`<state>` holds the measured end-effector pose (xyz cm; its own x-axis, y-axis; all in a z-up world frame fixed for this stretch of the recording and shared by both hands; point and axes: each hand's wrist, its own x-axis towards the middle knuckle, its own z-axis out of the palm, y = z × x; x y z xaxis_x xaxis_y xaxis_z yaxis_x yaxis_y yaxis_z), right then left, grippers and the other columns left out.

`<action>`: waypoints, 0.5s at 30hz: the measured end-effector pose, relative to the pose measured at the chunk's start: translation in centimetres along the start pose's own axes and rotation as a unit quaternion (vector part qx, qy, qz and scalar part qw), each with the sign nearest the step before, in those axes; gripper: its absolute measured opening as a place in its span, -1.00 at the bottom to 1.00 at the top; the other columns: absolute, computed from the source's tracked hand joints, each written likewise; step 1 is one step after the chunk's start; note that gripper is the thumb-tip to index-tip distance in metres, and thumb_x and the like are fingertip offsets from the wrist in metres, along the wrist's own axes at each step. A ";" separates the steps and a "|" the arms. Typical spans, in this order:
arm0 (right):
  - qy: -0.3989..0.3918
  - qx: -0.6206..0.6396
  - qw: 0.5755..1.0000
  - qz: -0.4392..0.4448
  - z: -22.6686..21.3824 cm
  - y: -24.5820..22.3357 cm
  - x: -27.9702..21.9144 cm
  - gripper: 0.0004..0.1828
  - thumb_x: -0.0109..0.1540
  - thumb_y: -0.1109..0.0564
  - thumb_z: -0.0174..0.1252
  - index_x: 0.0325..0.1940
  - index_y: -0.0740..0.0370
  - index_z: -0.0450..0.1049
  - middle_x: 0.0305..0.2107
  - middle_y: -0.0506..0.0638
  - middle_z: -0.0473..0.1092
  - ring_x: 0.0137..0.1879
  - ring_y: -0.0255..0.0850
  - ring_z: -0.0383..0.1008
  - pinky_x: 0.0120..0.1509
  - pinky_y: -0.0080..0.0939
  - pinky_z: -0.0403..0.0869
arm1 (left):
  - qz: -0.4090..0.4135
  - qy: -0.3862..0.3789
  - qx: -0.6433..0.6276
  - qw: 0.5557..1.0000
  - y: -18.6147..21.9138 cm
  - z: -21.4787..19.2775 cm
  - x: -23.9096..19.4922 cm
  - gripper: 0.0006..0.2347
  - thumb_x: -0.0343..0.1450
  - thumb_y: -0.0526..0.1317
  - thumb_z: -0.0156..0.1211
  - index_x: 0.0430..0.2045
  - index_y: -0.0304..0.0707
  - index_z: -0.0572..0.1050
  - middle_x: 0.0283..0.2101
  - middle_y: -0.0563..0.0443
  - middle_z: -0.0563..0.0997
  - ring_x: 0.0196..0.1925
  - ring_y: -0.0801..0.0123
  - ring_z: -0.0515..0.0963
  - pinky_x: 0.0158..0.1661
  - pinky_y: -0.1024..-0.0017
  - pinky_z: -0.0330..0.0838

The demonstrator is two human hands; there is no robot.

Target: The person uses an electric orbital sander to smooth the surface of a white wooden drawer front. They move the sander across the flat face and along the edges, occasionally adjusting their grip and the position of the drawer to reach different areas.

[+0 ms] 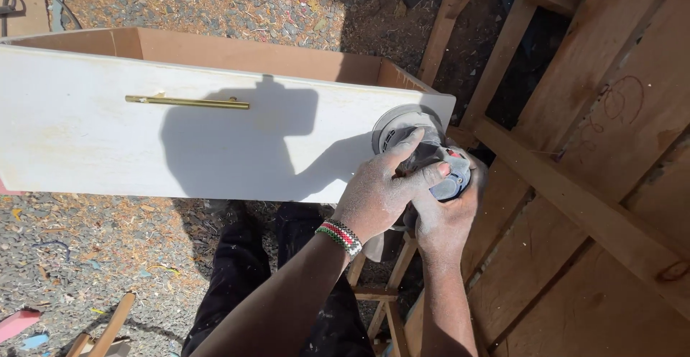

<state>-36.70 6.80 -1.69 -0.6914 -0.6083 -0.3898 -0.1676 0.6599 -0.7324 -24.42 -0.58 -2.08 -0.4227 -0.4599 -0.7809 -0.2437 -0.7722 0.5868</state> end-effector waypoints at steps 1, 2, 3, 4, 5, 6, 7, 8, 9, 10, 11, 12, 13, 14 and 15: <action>0.001 -0.003 1.000 -0.001 -0.2 -0.7 0.4 -0.46 0.42 -0.12 0.52 0.34 0.18 0.52 -0.06 0.24 0.64 0.06 -0.06 0.75 0.20 0.07 0.76 | 0.001 -0.001 -0.002 1.000 -1.2 -0.8 0.5 -0.15 0.38 0.40 0.42 0.66 0.29 0.41 0.58 -0.16 0.63 0.68 -0.13 0.53 0.64 -0.15 0.34; 0.008 0.005 0.999 0.034 -0.4 -1.5 0.6 -0.49 0.38 -0.13 0.55 0.24 0.18 0.55 -0.14 0.24 0.64 -0.04 -0.08 0.75 0.08 0.03 0.75 | -0.005 0.057 -0.040 0.998 -2.4 -1.6 0.9 -0.41 0.46 0.31 0.42 0.29 0.01 0.63 0.16 -0.16 0.76 0.22 0.04 0.72 0.24 0.05 0.57; 0.015 0.013 0.997 0.070 -0.6 -2.2 0.9 -0.52 0.35 -0.15 0.58 0.13 0.17 0.58 -0.23 0.23 0.65 -0.15 -0.09 0.74 -0.05 -0.02 0.73 | -0.011 0.115 -0.077 0.990 -3.5 -2.4 1.2 -0.53 0.54 0.22 0.42 -0.09 -0.27 0.86 -0.26 -0.16 0.88 -0.23 0.21 0.90 -0.17 0.26 0.79; 0.016 0.011 0.997 0.070 -0.7 -3.0 1.0 -0.52 0.35 -0.15 0.58 0.13 0.17 0.58 -0.23 0.23 0.65 -0.15 -0.09 0.74 -0.05 -0.02 0.73 | -0.012 0.114 -0.078 0.990 -5.3 -5.3 1.7 -0.53 0.54 0.22 0.42 -0.09 -0.27 0.86 -0.26 -0.16 0.88 -0.23 0.21 0.90 -0.17 0.26 0.79; 0.029 0.024 0.992 0.123 -0.9 -3.8 1.1 -0.55 0.30 -0.17 0.62 -0.02 0.17 0.62 -0.36 0.22 0.65 -0.31 -0.10 0.74 -0.24 -0.08 0.71 | -0.042 0.140 0.111 0.983 -7.0 -8.3 2.2 -0.58 0.56 0.26 0.37 -0.28 -0.08 0.84 -0.32 -0.10 0.86 -0.24 0.10 0.90 -0.16 0.14 0.77; 0.041 0.038 0.983 0.175 -0.9 -4.7 1.2 -0.56 0.24 -0.19 0.66 -0.17 0.16 0.67 -0.48 0.20 0.66 -0.47 -0.12 0.73 -0.42 -0.14 0.69 | -0.069 0.163 0.296 0.939 -8.6 -11.4 2.7 -0.58 0.59 0.30 0.32 -0.46 0.11 0.83 -0.38 -0.03 0.84 -0.24 0.00 0.90 -0.16 0.03 0.74; 0.041 0.037 0.983 0.175 -0.8 -4.4 1.1 -0.56 0.24 -0.19 0.66 -0.17 0.16 0.67 -0.48 0.20 0.66 -0.47 -0.12 0.73 -0.42 -0.14 0.69 | -0.070 0.162 0.295 0.939 -7.1 -13.5 1.8 -0.58 0.59 0.30 0.32 -0.46 0.11 0.83 -0.38 -0.03 0.84 -0.24 0.00 0.90 -0.16 0.03 0.74; 0.053 0.043 0.984 0.166 -0.5 -4.1 1.0 -0.57 0.24 -0.14 0.66 -0.13 0.15 0.61 -0.53 0.20 0.62 -0.52 -0.15 0.68 -0.47 -0.15 0.65 | -0.097 0.136 0.319 0.933 -5.5 -15.8 0.9 -0.53 0.61 0.22 0.33 -0.56 -0.09 0.79 -0.55 -0.08 0.74 -0.41 0.02 0.80 -0.18 0.10 0.65; 0.065 0.049 0.984 0.156 -0.3 -3.7 1.0 -0.55 0.23 -0.09 0.67 -0.09 0.14 0.56 -0.57 0.20 0.58 -0.56 -0.17 0.63 -0.52 -0.16 0.60 | -0.124 0.108 0.343 0.925 -3.8 -18.1 0.0 -0.47 0.63 0.14 0.35 -0.65 -0.29 0.76 -0.71 -0.13 0.64 -0.59 0.04 0.70 -0.21 0.16 0.57; 0.064 0.049 0.984 0.158 0.2 -2.4 0.7 -0.55 0.23 -0.09 0.67 -0.09 0.14 0.56 -0.57 0.20 0.58 -0.56 -0.17 0.63 -0.52 -0.16 0.60 | -0.126 0.108 0.344 0.924 -4.1 -18.8 0.1 -0.47 0.63 0.14 0.35 -0.65 -0.29 0.76 -0.71 -0.13 0.64 -0.59 0.04 0.70 -0.21 0.16 0.57; 0.052 0.065 0.990 0.112 0.7 -1.1 0.5 -0.47 0.24 0.04 0.68 0.12 0.11 0.50 -0.52 0.19 0.56 -0.52 -0.17 0.63 -0.47 -0.14 0.65 | -0.121 0.116 0.312 0.935 -4.4 -19.5 0.2 -0.33 0.65 0.31 0.18 -0.73 -0.24 0.69 -0.78 -0.11 0.57 -0.68 0.08 0.64 -0.28 0.17 0.56; 0.040 0.080 0.994 0.066 1.1 0.2 0.0 -0.32 0.25 0.17 0.70 0.32 0.09 0.44 -0.48 0.18 0.54 -0.48 -0.17 0.63 -0.42 -0.13 0.69 | -0.117 0.122 0.278 0.945 -4.9 -20.1 0.2 -0.19 0.67 0.48 0.01 -0.80 -0.20 0.62 -0.84 -0.09 0.50 -0.78 0.12 0.57 -0.36 0.18 0.55; 0.039 0.078 0.994 0.069 1.6 0.0 -0.5 -0.32 0.25 0.17 0.70 0.32 0.09 0.44 -0.48 0.18 0.54 -0.48 -0.17 0.63 -0.42 -0.13 0.69 | -0.120 0.121 0.278 0.945 -5.3 -20.0 0.5 -0.19 0.67 0.48 0.01 -0.80 -0.20 0.62 -0.84 -0.09 0.50 -0.78 0.12 0.57 -0.36 0.18 0.55; 0.022 0.069 0.997 0.036 2.3 -0.3 -0.8 -0.30 0.22 0.17 0.71 0.32 0.11 0.45 -0.32 0.22 0.54 -0.29 -0.12 0.61 -0.19 -0.05 0.63 | -0.124 0.133 0.275 0.944 -5.6 -20.0 1.0 -0.17 0.69 0.50 -0.07 -0.83 -0.15 0.59 -0.86 -0.06 0.47 -0.78 0.10 0.58 -0.35 0.16 0.56; 0.004 0.059 0.998 0.004 3.0 -0.7 -1.2 -0.29 0.20 0.17 0.72 0.31 0.13 0.46 -0.16 0.27 0.53 -0.11 -0.06 0.59 0.03 0.03 0.56 | -0.127 0.145 0.272 0.943 -5.8 -20.1 1.4 -0.14 0.70 0.52 -0.15 -0.86 -0.10 0.57 -0.88 -0.03 0.44 -0.77 0.08 0.59 -0.35 0.14 0.57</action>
<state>-33.67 5.71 -2.39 -0.6980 -0.5996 -0.3914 -0.0790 0.6077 -0.7902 -6.11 -5.55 -10.90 -0.0534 -0.4516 -0.8906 -0.7497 -0.5710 0.3344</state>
